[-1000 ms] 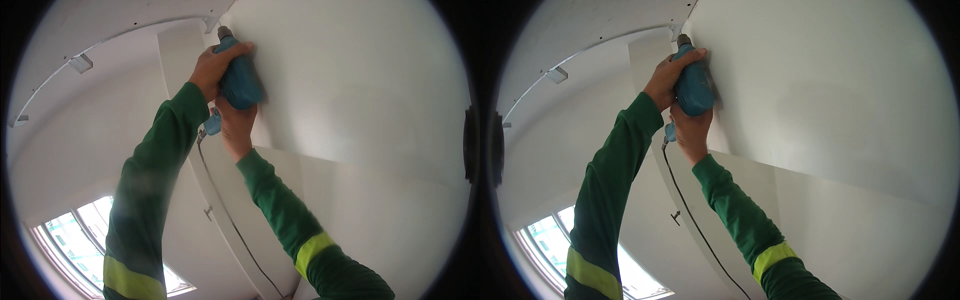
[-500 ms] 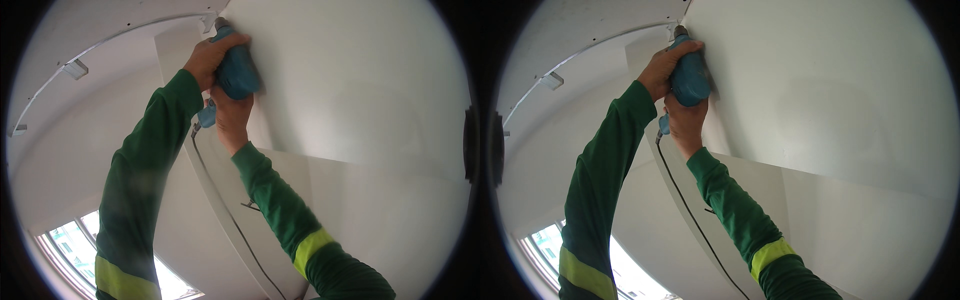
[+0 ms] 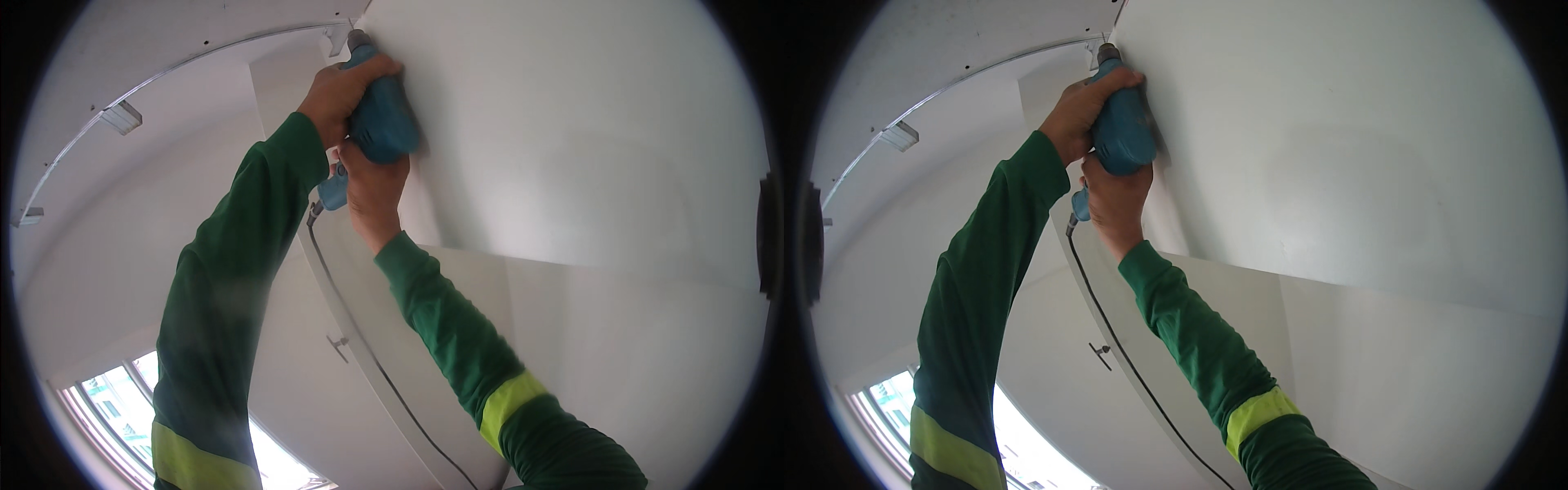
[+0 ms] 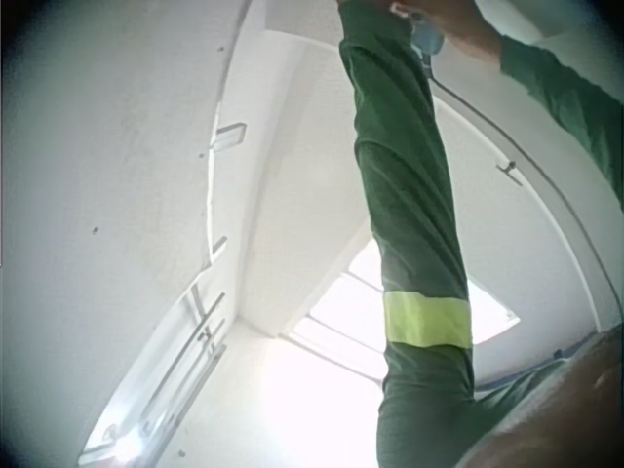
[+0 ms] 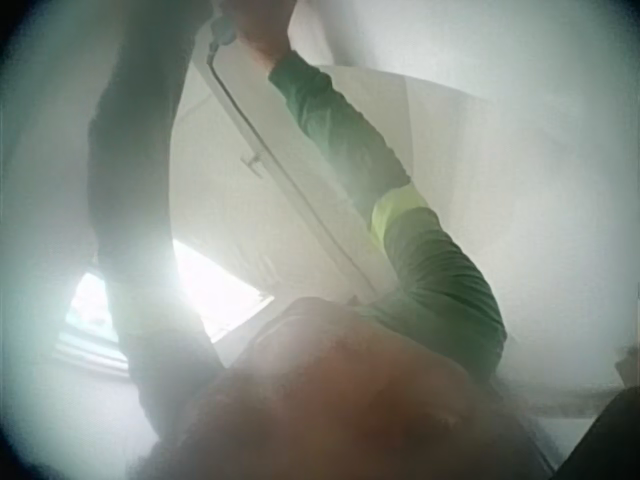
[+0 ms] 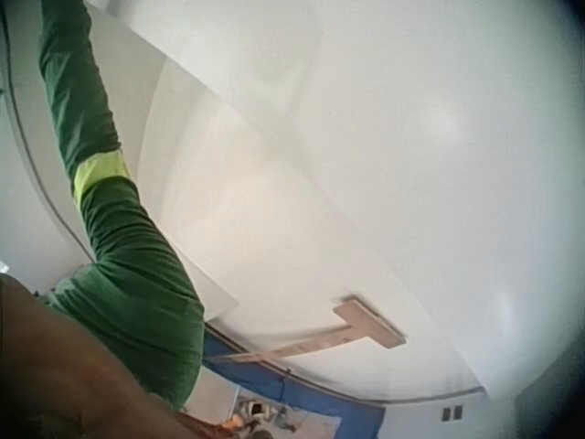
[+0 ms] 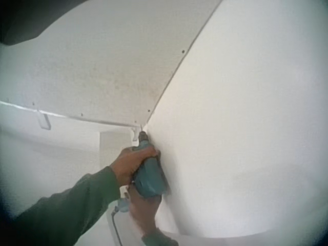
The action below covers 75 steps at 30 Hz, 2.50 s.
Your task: The person uses an orange cordless drill to fasten screws into ceiling-mounted metal tracks, then switches to a teal corded drill to continue securing the same tracks. They also use a manual pipe cutter to trim a metal conduit near the ceiling. The work occurs in a room with a blue floor and a large window.
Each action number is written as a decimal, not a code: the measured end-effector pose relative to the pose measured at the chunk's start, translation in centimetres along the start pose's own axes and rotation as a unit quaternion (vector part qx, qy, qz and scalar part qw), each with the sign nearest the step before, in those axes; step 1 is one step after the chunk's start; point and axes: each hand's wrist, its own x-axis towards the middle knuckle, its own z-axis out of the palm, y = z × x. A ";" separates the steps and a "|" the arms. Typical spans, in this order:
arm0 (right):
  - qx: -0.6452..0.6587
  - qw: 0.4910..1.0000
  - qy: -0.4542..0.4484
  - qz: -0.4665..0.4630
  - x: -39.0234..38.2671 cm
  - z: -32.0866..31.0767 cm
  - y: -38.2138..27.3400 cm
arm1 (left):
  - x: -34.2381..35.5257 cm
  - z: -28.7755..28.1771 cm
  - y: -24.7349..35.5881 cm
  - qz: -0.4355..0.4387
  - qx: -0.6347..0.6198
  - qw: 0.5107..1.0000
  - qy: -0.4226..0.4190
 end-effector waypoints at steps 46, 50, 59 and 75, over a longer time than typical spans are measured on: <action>-0.029 0.999 -0.017 -0.040 1.9 0.4 0.2 | 2.0 -0.4 0.7 0.015 -0.019 1.000 0.005; -0.031 0.999 0.012 -0.002 0.7 1.4 -1.7 | 1.2 0.2 0.9 0.006 -0.013 1.000 0.012; 0.027 0.997 0.029 0.070 -5.3 -3.1 -1.1 | -4.7 2.0 -2.0 0.005 0.000 1.000 -0.027; -0.011 0.991 -0.092 0.097 -15.8 5.9 2.2 | -16.4 -8.6 1.1 -0.012 0.012 0.984 0.176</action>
